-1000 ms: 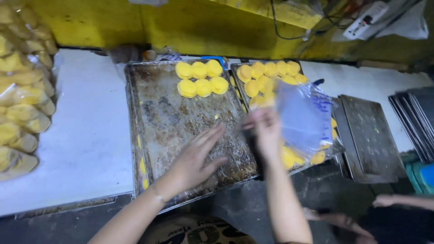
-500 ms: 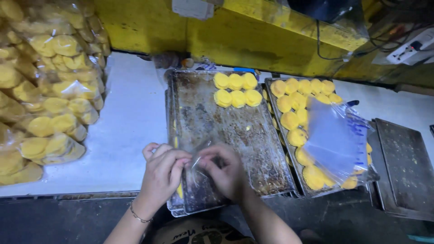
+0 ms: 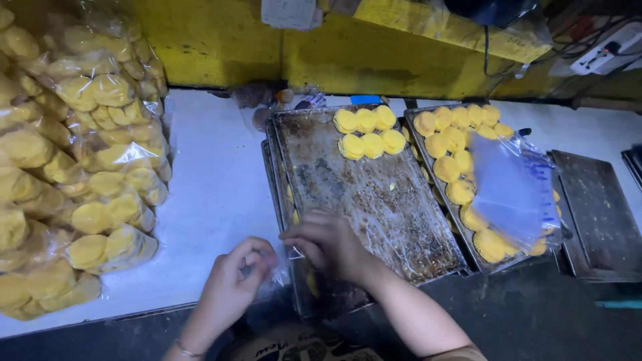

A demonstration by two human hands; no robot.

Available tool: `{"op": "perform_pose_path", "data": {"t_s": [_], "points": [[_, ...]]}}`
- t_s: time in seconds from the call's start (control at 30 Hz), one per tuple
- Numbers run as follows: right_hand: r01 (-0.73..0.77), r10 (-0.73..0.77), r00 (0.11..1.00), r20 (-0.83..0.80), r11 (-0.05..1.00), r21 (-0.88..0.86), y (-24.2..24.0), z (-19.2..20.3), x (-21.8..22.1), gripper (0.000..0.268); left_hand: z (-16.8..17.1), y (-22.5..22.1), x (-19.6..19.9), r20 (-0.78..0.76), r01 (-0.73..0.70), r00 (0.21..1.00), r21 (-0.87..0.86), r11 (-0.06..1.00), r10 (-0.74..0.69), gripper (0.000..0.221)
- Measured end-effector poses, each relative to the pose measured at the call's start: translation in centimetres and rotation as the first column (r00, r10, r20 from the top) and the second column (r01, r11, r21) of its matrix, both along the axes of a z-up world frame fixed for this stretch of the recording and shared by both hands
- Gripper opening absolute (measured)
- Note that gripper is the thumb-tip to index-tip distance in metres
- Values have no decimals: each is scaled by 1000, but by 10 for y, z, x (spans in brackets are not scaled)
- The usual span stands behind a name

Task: Packing yellow cookies from metal trays into plastic bags.

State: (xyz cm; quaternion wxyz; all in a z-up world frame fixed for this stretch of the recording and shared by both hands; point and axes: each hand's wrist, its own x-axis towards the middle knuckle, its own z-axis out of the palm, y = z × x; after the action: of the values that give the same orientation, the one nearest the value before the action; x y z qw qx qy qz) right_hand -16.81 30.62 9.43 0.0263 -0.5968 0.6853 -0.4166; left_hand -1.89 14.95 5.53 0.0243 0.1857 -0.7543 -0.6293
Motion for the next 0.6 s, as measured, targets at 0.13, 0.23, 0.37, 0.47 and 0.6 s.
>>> {"op": "perform_pose_path", "data": {"t_s": [0.13, 0.23, 0.37, 0.47, 0.6], "points": [[155, -166, 967, 196, 986, 68, -13, -17, -5, 11, -19, -10, 9, -45, 171, 985, 286, 943, -164, 34], [363, -398, 865, 306, 917, 168, -8, -14, -14, 13, -22, -31, 8, -384, 404, 829, -91, 910, -407, 13], [76, -168, 959, 227, 928, 365, -17, 16, -14, 11, -67, -68, -3, -52, -50, 998, -470, 881, 29, 21], [303, -362, 932, 29, 818, 489, -18, -6, -85, 17, -77, -67, -1, -180, -131, 983, -568, 813, 32, 21], [646, -560, 752, -347, 527, 552, 13, -51, -204, 69, -74, -57, 8, -191, -168, 979, -540, 825, 74, 35]]}}
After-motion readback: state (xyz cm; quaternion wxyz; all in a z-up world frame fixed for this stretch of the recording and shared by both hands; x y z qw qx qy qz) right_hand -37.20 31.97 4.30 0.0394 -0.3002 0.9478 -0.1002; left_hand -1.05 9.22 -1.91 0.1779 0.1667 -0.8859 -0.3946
